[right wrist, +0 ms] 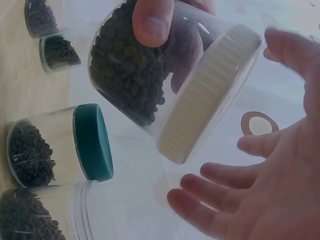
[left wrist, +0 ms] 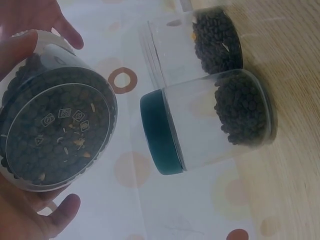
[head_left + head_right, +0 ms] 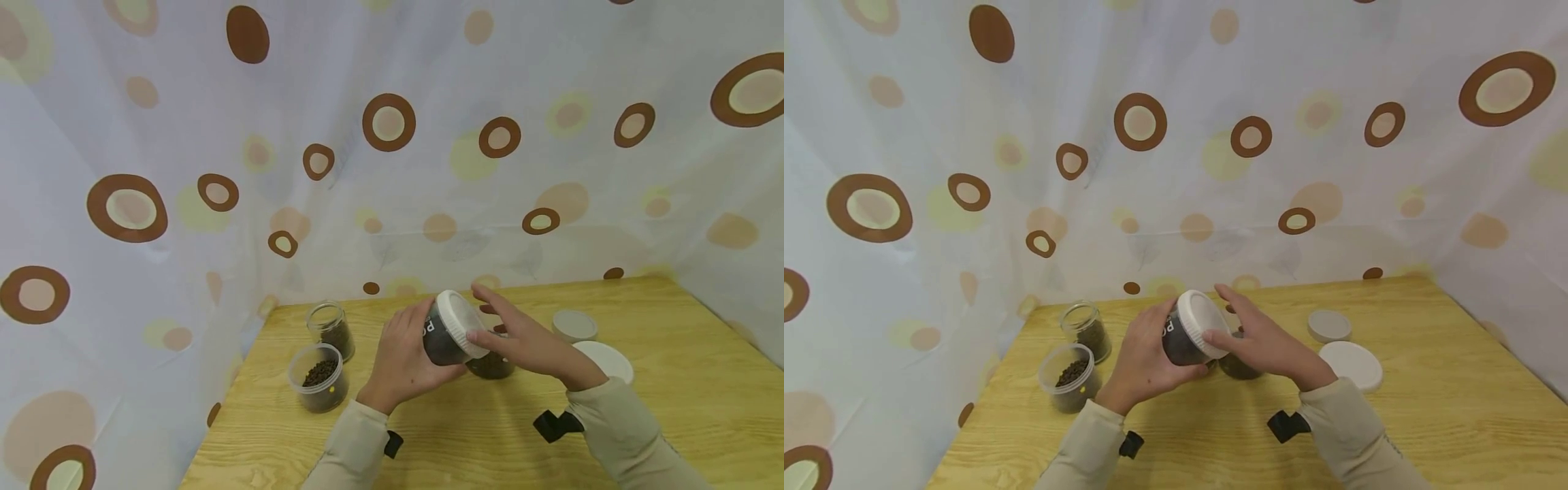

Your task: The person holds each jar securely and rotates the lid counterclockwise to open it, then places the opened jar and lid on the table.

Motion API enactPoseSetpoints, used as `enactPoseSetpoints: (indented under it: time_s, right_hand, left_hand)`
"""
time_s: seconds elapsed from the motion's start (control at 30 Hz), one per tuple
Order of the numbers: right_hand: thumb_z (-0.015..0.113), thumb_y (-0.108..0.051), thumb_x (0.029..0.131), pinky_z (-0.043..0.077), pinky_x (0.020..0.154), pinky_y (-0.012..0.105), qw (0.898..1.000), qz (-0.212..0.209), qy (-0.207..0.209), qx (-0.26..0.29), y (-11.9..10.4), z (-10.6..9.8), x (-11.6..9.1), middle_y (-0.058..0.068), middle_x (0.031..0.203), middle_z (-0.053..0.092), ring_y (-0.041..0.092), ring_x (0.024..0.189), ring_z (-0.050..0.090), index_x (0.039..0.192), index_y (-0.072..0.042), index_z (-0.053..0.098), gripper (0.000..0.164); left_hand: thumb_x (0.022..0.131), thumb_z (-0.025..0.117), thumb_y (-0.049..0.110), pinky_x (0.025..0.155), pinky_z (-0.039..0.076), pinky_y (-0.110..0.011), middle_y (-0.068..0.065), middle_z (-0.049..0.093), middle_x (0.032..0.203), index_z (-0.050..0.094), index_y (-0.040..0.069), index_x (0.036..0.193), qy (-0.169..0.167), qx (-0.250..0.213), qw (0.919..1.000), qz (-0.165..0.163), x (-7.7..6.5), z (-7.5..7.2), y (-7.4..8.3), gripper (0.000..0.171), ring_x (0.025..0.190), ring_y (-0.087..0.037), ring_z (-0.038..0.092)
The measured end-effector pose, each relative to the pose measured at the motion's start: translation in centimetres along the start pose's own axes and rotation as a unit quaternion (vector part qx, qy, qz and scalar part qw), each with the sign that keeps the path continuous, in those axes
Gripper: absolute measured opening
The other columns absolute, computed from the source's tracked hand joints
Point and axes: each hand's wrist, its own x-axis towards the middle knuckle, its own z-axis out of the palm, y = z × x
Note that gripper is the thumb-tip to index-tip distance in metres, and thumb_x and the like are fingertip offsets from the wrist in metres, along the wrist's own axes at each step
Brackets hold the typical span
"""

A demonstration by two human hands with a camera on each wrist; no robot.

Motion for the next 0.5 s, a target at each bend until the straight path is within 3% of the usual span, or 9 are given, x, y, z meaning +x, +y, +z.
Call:
enactPoseSetpoints:
  time_s: [0.13, 0.3, 0.5]
  right_hand:
    - [0.050, -0.039, 0.103, 0.049, 0.099, 0.057, 0.999, 0.039, -0.003, -0.001, -0.3, -0.1, 0.1, 0.025, 0.158, 0.030, 0.046, 0.137, 0.043, 0.160, -0.012, 0.016, 0.071]
    - [0.046, -0.049, 0.103, 0.056, 0.084, 0.042, 0.995, 0.103, -0.015, 0.002, -1.1, -0.1, 0.4, 0.025, 0.149, 0.043, 0.039, 0.126, 0.055, 0.157, -0.011, 0.025, 0.070]
    - [0.043, -0.055, 0.101, 0.056, 0.075, 0.035, 0.990, 0.140, -0.013, -0.020, -1.9, -0.2, 0.8, 0.023, 0.137, 0.054, 0.030, 0.109, 0.064, 0.150, -0.010, 0.038, 0.067]
  left_hand:
    - [0.062, 0.088, 0.053, 0.095, 0.050, -0.044, -0.004, 0.063, 0.128, 0.041, 0.016, 0.148, -0.001, 0.006, 1.0000, 0.001, 0.0, 0.0, 0.1, 0.105, 0.116, -0.022, 0.061]
    - [0.062, 0.089, 0.053, 0.096, 0.050, -0.045, -0.003, 0.063, 0.127, 0.041, 0.017, 0.147, 0.000, 0.016, 0.9998, 0.008, 0.1, 0.0, 0.2, 0.104, 0.115, -0.022, 0.061]
    - [0.062, 0.088, 0.055, 0.092, 0.050, -0.042, -0.003, 0.063, 0.126, 0.042, 0.017, 0.145, 0.001, 0.034, 0.9993, 0.015, 0.0, 0.2, 0.4, 0.103, 0.115, -0.021, 0.061]
